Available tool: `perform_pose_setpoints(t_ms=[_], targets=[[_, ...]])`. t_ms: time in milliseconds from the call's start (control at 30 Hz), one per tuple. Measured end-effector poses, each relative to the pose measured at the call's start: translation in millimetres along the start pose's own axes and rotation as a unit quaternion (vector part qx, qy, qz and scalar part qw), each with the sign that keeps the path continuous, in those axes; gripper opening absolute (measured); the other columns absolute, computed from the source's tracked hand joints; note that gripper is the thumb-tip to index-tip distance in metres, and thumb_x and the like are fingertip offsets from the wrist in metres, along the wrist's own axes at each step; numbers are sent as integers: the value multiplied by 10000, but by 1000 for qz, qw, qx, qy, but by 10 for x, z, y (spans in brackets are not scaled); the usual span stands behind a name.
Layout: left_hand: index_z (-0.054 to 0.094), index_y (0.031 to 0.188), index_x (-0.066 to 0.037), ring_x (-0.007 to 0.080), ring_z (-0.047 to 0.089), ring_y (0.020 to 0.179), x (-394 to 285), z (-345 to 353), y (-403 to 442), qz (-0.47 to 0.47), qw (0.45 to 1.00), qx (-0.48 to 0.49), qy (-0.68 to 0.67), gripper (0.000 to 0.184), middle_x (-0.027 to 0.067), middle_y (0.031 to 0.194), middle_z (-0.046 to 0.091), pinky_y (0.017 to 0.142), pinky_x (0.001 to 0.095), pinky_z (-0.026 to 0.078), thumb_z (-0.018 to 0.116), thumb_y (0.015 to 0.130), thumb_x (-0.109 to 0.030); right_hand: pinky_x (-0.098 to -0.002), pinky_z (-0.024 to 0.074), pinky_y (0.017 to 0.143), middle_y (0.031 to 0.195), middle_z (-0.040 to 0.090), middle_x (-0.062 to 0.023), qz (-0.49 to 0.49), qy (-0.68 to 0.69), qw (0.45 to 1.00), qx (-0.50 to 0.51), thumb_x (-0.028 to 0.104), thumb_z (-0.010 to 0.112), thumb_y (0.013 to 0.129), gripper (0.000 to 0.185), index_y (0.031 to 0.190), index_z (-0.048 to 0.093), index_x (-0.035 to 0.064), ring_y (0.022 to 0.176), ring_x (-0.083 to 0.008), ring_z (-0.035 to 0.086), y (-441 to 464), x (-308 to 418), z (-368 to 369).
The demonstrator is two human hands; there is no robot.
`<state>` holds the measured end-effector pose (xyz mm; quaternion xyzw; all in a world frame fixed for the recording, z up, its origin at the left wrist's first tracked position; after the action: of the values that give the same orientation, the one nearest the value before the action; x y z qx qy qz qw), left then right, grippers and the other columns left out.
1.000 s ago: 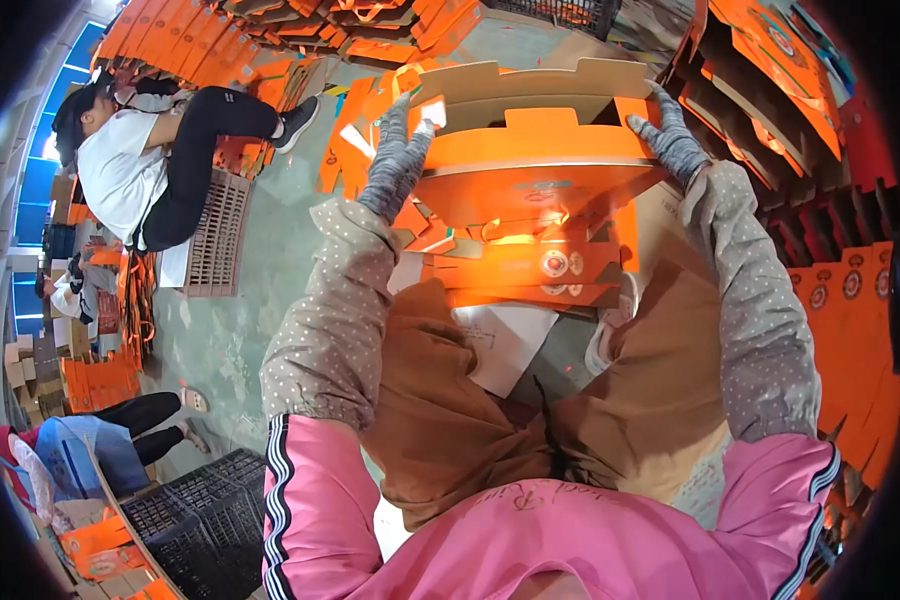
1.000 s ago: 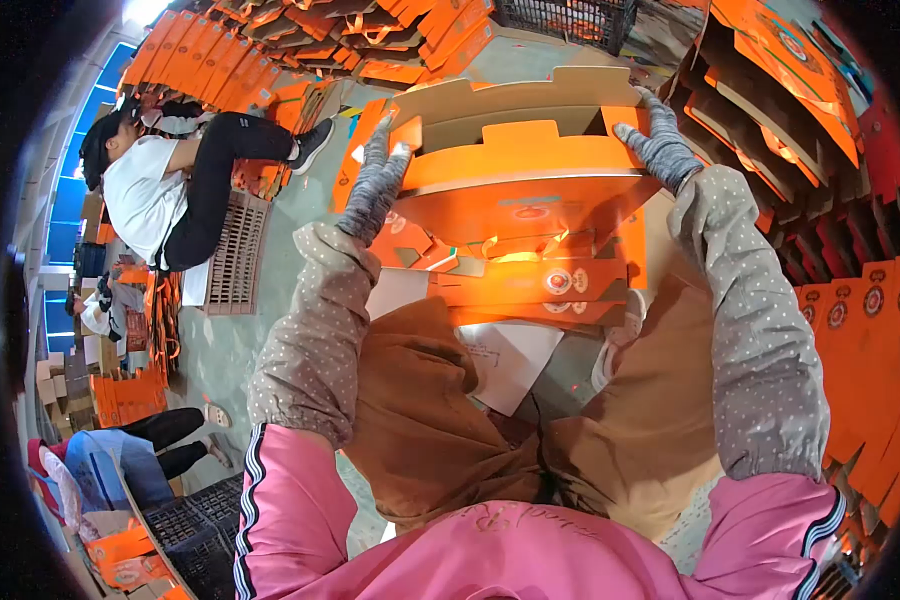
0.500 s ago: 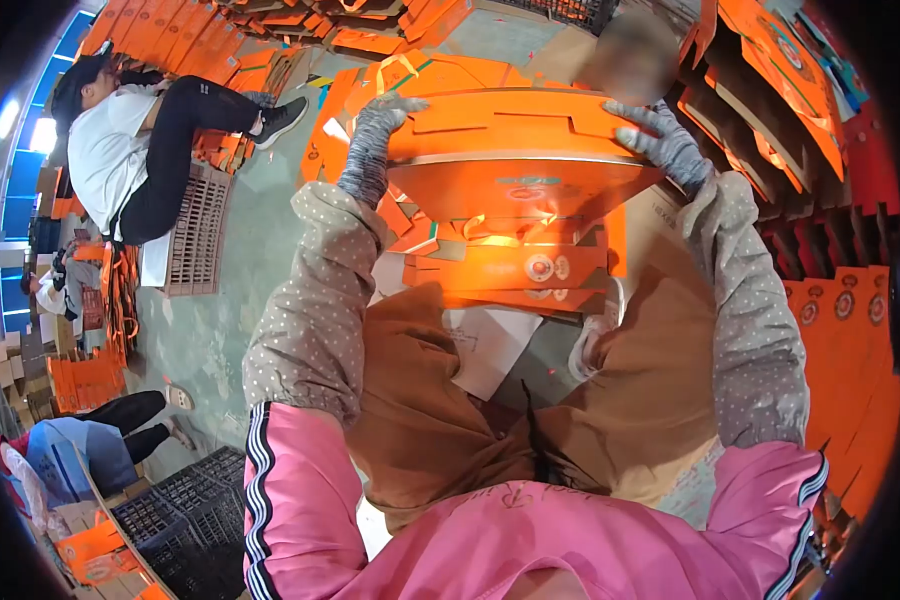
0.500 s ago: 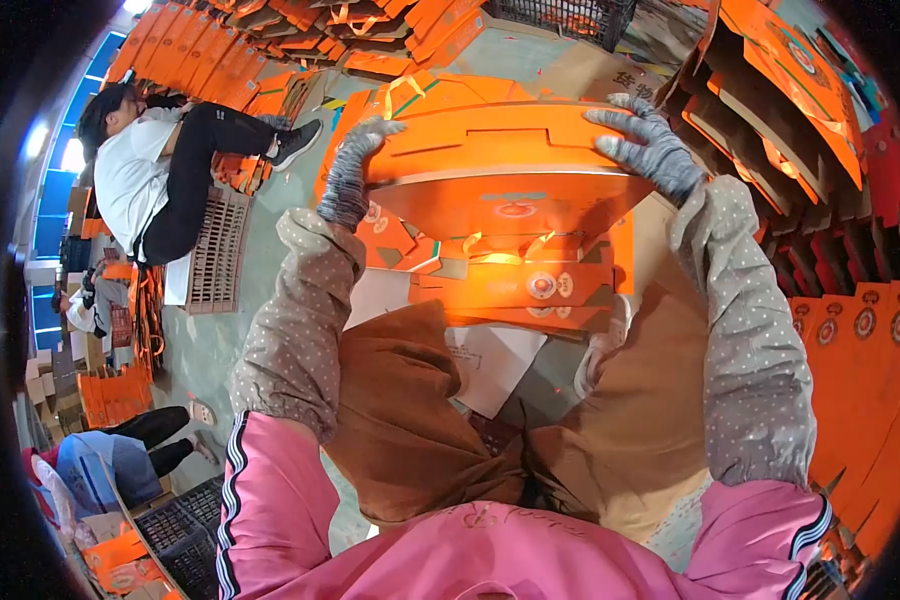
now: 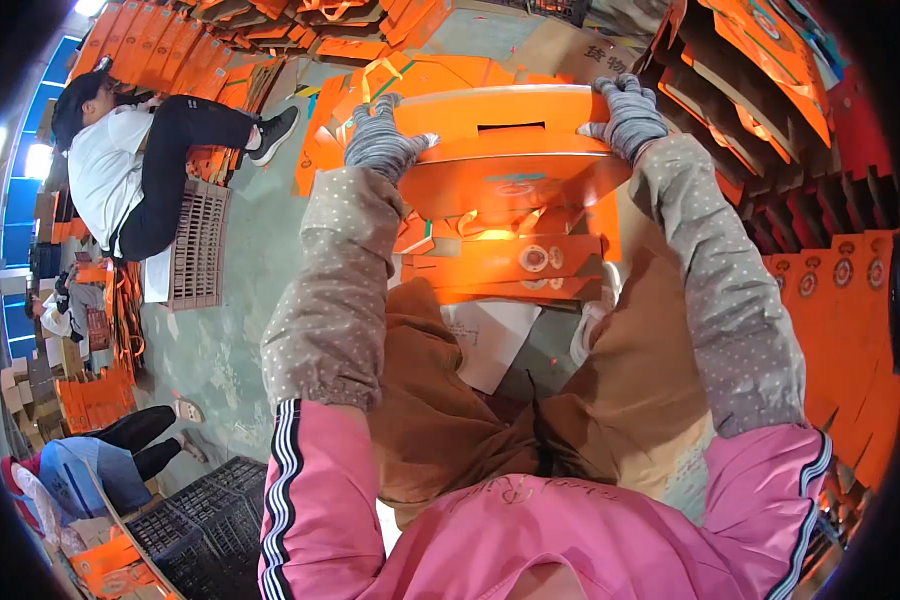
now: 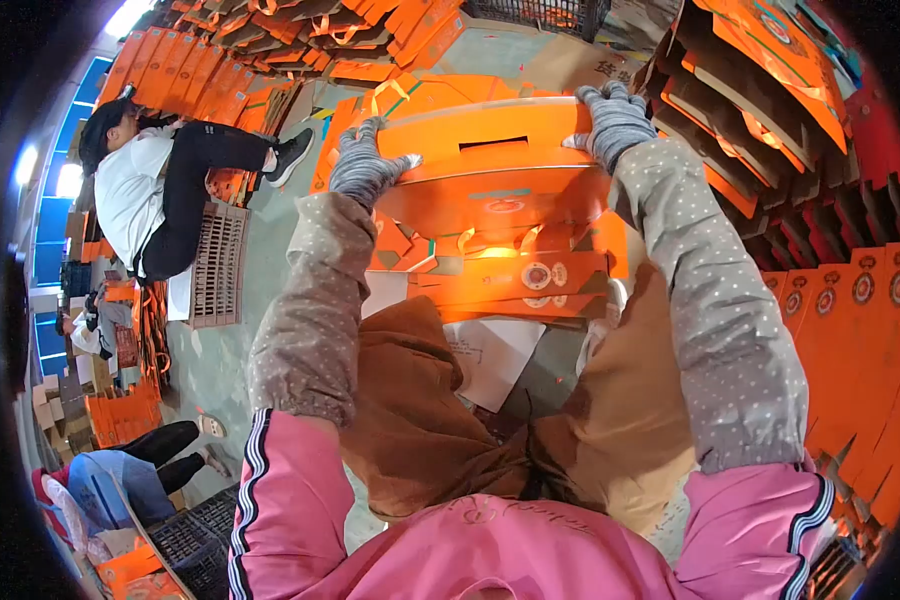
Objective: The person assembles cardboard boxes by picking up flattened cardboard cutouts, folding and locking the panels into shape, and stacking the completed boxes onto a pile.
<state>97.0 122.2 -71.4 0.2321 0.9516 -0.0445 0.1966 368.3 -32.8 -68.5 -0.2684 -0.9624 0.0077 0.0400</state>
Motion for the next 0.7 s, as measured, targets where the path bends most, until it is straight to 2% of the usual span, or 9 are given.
perform_pose_setpoints(t_ms=[133, 200, 267, 367, 433, 500, 567, 633, 700], targets=[[371, 1217, -161, 362, 363, 1128, -58, -3, -96, 29, 999, -40, -4, 770, 190, 1242, 318, 923, 430, 326, 677, 587, -482, -406, 304, 928, 1161, 449, -170, -68, 50, 991, -107, 471, 523, 741, 522, 1155, 479, 156, 1090, -346, 394, -56, -80, -1], [341, 1245, -187, 367, 283, 1181, -325, -94, -348, 199, 965, -113, 130, 814, 183, 1268, 300, 959, 513, 219, 640, 582, -551, -386, 330, 907, 1073, 517, -158, -141, 44, 981, -125, 418, 442, 805, 456, 1149, 482, 123, 1035, -300, 451, 30, -48, 41], [319, 1262, -213, 365, 249, 1197, -370, -172, -588, 237, 956, -61, 159, 838, 180, 1281, 290, 963, 537, 168, 647, 569, -550, -364, 358, 886, 1061, 535, -137, -160, 102, 973, -129, 362, 425, 829, 401, 1098, 519, 79, 1008, -286, 480, -41, -85, -15], [264, 1294, -278, 352, 241, 1202, -808, -21, -786, 302, 936, 11, 180, 898, 171, 1302, 270, 969, 552, 129, 672, 535, -533, -336, 358, 899, 1023, 554, -126, -246, 192, 919, -242, 293, 438, 847, 323, 1049, 549, 67, 994, -259, 497, -275, -49, -197], [259, 1293, -293, 344, 255, 1194, -741, -56, -763, 227, 949, 41, 213, 917, 160, 1290, 286, 965, 548, 148, 691, 515, -513, -298, 368, 881, 993, 565, -104, -230, 402, 848, -257, 246, 452, 856, 291, 1066, 539, 65, 965, -228, 511, -368, -91, -361], [297, 1284, -247, 322, 311, 1165, -675, -263, -867, 234, 949, -3, 211, 897, 165, 1243, 344, 966, 484, 217, 706, 516, -467, -268, 380, 846, 993, 561, -82, -135, 582, 755, -271, 209, 457, 863, 272, 1082, 530, 66, 944, -184, 509, -312, -350, -356], [337, 1268, -188, 316, 372, 1113, -431, -462, -860, 229, 973, 8, 8, 873, 183, 1180, 401, 951, 402, 280, 713, 514, -414, -262, 386, 829, 1027, 546, -88, -64, 592, 761, -256, 250, 494, 844, 341, 1124, 489, 57, 956, -162, 495, -501, -550, -374], [362, 1242, -92, 276, 411, 1092, -264, -783, -999, 215, 953, -33, -209, 747, 158, 1160, 437, 940, 349, 320, 689, 588, -245, -275, 392, 828, 1045, 542, -109, 49, 511, 857, 38, 319, 542, 809, 471, 1175, 433, 44, 962, -164, 495, -518, -634, 111], [340, 1240, -43, 252, 435, 1072, -147, -941, -1179, 188, 872, 1, -452, 656, 133, 1176, 429, 924, 341, 351, 624, 656, -137, -283, 392, 833, 1083, 523, -84, -38, 266, 960, 82, 410, 561, 776, 607, 1185, 390, -5, 997, -174, 485, -712, -589, 215]])
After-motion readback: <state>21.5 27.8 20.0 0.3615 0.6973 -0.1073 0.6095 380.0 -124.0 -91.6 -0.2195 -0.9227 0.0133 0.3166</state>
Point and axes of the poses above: each hand's wrist, its own y-axis towards the middle knuckle, its own z-axis out of the palm, x = y × z, the point moved 7 cm from there along y, towards the middle knuckle
